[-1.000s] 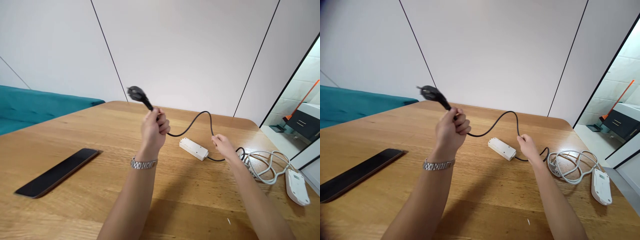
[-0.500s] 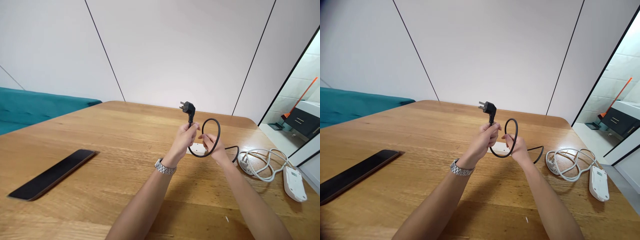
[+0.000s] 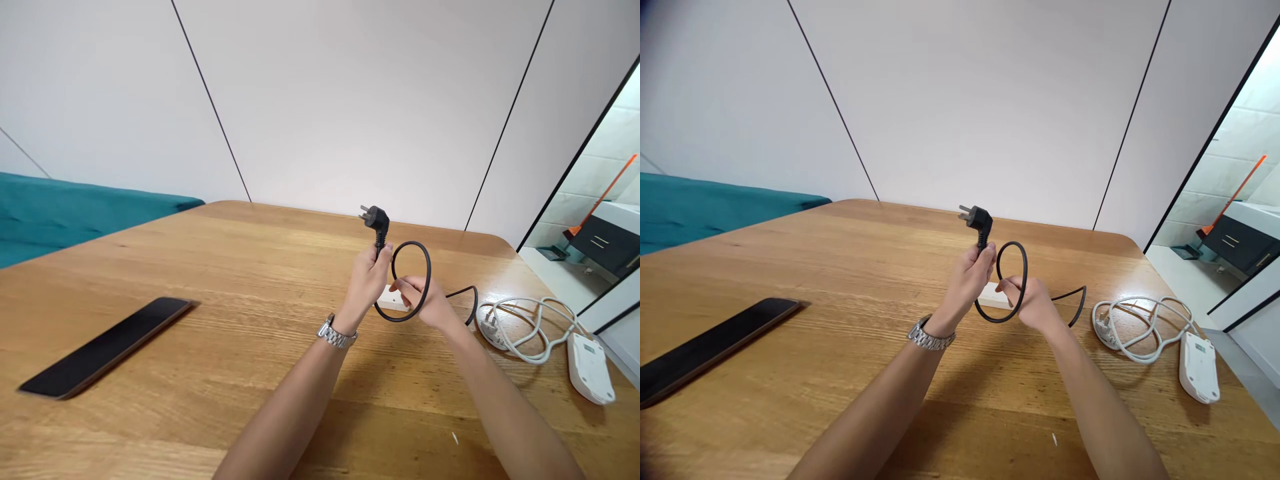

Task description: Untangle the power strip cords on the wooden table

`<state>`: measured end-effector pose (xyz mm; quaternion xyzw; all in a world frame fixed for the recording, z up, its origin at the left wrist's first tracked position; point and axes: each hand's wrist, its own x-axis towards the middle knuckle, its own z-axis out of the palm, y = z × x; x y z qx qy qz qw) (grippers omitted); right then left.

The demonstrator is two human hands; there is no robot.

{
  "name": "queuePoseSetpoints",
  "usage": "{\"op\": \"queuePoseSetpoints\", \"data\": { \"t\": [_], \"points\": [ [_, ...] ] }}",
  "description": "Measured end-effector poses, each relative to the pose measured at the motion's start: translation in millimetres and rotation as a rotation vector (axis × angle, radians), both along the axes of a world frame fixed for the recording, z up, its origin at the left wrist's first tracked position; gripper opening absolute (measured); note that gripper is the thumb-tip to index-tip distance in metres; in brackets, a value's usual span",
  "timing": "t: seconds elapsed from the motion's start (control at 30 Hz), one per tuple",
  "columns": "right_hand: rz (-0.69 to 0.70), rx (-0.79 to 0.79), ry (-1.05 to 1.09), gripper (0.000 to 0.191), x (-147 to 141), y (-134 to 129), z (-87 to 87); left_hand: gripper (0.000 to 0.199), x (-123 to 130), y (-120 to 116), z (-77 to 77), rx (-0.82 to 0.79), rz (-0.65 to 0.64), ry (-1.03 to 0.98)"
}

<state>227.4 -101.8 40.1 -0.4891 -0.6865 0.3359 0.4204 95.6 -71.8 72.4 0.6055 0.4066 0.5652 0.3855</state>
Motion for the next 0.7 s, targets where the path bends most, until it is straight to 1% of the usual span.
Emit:
{"op": "queuePoseSetpoints", "data": {
  "t": [0.1, 0.2, 0.27, 0.33, 0.4, 0.47, 0.53, 0.6, 0.63, 0.7],
  "points": [
    [0.031, -0.046, 0.014, 0.036, 2.9, 1.2, -2.5, 0.030, -1.0, 3.1, -2.1, 0.160, -0.007, 0.083],
    [0.036, -0.039, 0.017, 0.036, 3.8, 1.7, -3.0, 0.027, 1.2, 1.3, -1.8, 0.215, -0.003, 0.053],
    [0.063, -0.007, -0.004, 0.037, 1.8, 1.5, -3.1, 0.028, 4.7, -2.3, -1.8, 0.167, -0.039, 0.000],
    [0.099, 0.000, -0.015, 0.042, -1.5, 0.6, -3.1, 0.030, 8.8, -6.9, -1.4, 0.055, -0.158, -0.063],
    [0.130, -0.036, -0.013, 0.046, -3.6, -1.2, -2.2, 0.035, 11.4, -11.2, 1.7, -0.069, -0.273, -0.167],
    [0.144, -0.072, -0.086, 0.049, -1.3, -3.9, 0.3, 0.041, 9.1, -13.9, 10.0, -0.144, -0.314, -0.310],
    [0.149, -0.090, -0.258, 0.050, 6.8, -6.3, 4.0, 0.046, -1.3, -15.1, 24.2, -0.165, -0.289, -0.447],
    [0.196, -0.154, -0.433, 0.051, 19.7, -6.6, 7.2, 0.048, -21.5, -15.8, 42.5, -0.161, -0.225, -0.551],
    [0.243, -0.210, -0.482, 0.051, 26.9, -5.8, 8.0, 0.048, -34.8, -16.3, 51.6, -0.154, -0.177, -0.604],
    [0.372, -0.336, -0.487, 0.050, 40.4, -2.3, 7.5, 0.048, -65.7, -18.1, 66.2, -0.111, -0.058, -0.729]
  ]
}}
